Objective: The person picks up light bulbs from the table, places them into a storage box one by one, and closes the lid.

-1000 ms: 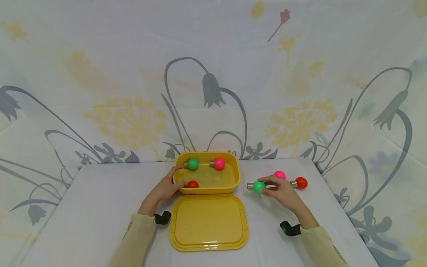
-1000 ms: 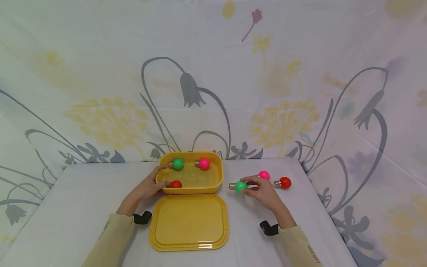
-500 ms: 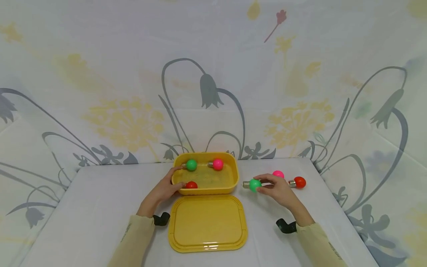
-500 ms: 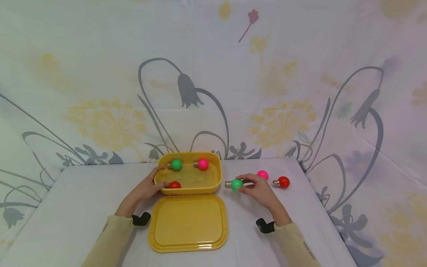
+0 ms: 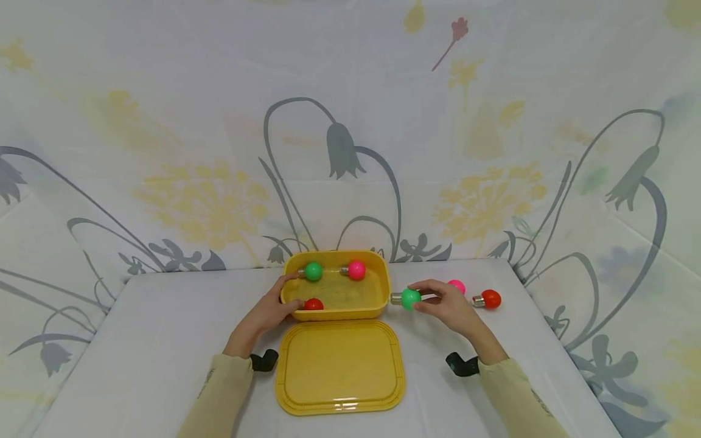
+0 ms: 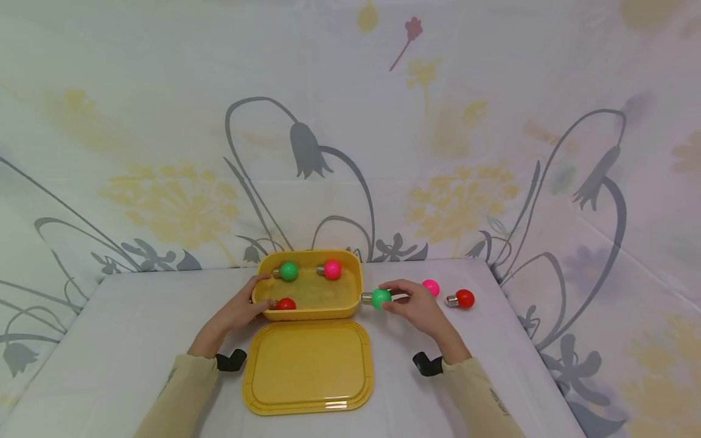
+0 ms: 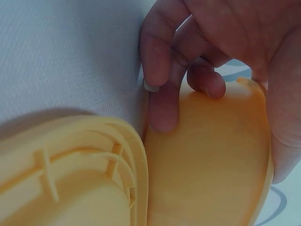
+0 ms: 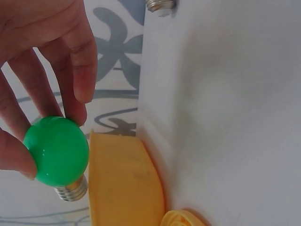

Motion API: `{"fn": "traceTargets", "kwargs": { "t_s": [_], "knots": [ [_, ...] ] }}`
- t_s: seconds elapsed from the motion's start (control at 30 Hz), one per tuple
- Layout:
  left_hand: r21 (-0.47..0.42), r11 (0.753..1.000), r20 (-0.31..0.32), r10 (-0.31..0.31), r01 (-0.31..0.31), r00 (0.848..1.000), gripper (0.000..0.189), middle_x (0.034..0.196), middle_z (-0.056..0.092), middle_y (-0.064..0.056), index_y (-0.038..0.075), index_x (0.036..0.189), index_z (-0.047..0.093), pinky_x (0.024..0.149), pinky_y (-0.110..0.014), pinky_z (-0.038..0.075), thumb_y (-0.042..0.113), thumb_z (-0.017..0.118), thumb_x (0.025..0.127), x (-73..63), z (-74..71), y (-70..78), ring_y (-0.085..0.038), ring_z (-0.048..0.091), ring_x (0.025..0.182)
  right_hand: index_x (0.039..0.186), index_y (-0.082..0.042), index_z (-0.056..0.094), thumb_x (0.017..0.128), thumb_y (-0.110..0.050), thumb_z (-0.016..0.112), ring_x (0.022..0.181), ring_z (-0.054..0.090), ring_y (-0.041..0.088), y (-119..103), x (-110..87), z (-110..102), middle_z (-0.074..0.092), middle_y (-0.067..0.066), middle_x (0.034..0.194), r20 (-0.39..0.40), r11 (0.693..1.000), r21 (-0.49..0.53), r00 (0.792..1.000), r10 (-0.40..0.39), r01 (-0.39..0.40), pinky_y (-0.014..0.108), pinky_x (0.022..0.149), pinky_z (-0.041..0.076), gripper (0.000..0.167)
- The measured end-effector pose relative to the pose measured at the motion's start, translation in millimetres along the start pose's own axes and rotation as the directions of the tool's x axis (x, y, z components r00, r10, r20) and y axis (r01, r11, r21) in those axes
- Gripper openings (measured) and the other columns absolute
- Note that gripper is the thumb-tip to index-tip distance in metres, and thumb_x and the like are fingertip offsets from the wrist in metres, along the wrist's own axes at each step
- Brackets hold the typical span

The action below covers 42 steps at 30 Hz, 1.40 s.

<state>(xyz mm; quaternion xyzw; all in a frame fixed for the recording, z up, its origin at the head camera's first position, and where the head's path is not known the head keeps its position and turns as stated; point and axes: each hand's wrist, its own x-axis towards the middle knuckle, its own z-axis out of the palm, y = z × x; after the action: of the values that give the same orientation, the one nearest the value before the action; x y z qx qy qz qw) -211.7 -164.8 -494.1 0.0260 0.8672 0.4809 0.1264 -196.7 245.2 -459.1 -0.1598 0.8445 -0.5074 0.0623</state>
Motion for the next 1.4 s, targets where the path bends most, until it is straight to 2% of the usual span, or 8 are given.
{"fn": "traceTargets", "kwargs": {
  "t_s": [0.23, 0.47, 0.87, 1.2, 1.4],
  "knots": [
    [0.000, 1.000, 0.001, -0.005, 0.005, 1.000, 0.068, 0.148, 0.040, -0.024, 0.019, 0.152, 0.031, 0.109, -0.055, 0.032, 0.028, 0.066, 0.093, -1.3, -0.7, 0.4, -0.039, 0.044, 0.125, 0.121, -0.007, 0.069, 0.088, -0.016, 0.077, 0.105, 0.063, 0.028, -7, 7.0, 3, 0.067, 0.008, 0.118, 0.006, 1.000, -0.014, 1.000, -0.026, 0.026, 0.027, 0.086, 0.053, 0.035],
    [-0.005, 1.000, 0.004, -0.002, 0.002, 1.000, 0.068, 0.147, 0.041, -0.023, 0.018, 0.151, 0.031, 0.109, -0.054, 0.033, 0.027, 0.066, 0.094, -1.0, 0.1, -1.9, -0.038, 0.044, 0.124, 0.120, -0.003, 0.069, 0.089, -0.013, 0.076, 0.104, 0.063, 0.029, -8, 12.2, 6, 0.068, 0.011, 0.116, 0.019, 0.996, -0.017, 0.996, -0.085, 0.085, 0.029, 0.086, 0.053, 0.033],
    [-0.012, 1.000, 0.000, -0.005, 0.005, 1.000, 0.067, 0.147, 0.041, -0.023, 0.018, 0.151, 0.032, 0.109, -0.054, 0.033, 0.026, 0.066, 0.094, -0.7, 0.5, -0.4, -0.038, 0.044, 0.124, 0.119, -0.007, 0.070, 0.088, -0.013, 0.077, 0.108, 0.062, 0.028, -15, 20.6, 11, 0.067, 0.007, 0.117, 0.028, 0.996, -0.012, 0.996, -0.090, 0.091, 0.030, 0.088, 0.053, 0.032],
    [-0.015, 1.000, 0.004, -0.014, 0.014, 1.000, 0.068, 0.147, 0.041, -0.023, 0.018, 0.152, 0.031, 0.108, -0.053, 0.034, 0.027, 0.067, 0.094, -1.1, 0.9, -0.5, -0.038, 0.045, 0.124, 0.119, 0.007, 0.066, 0.089, 0.001, 0.072, 0.107, 0.062, 0.036, -59, 17.7, 14, 0.066, 0.019, 0.115, 0.053, 0.993, -0.015, 0.991, -0.120, 0.121, 0.030, 0.086, 0.053, 0.031],
    [-0.004, 1.000, 0.000, 0.002, -0.002, 1.000, 0.067, 0.146, 0.042, -0.024, 0.016, 0.152, 0.031, 0.106, -0.052, 0.037, 0.025, 0.066, 0.095, -2.2, -0.1, 1.2, -0.037, 0.046, 0.121, 0.122, 0.002, 0.066, 0.089, -0.004, 0.073, 0.107, 0.062, 0.032, -40, 34.2, 21, 0.066, 0.015, 0.118, 0.067, 0.992, -0.005, 0.990, -0.123, 0.124, 0.032, 0.088, 0.053, 0.034]
  ]
}}
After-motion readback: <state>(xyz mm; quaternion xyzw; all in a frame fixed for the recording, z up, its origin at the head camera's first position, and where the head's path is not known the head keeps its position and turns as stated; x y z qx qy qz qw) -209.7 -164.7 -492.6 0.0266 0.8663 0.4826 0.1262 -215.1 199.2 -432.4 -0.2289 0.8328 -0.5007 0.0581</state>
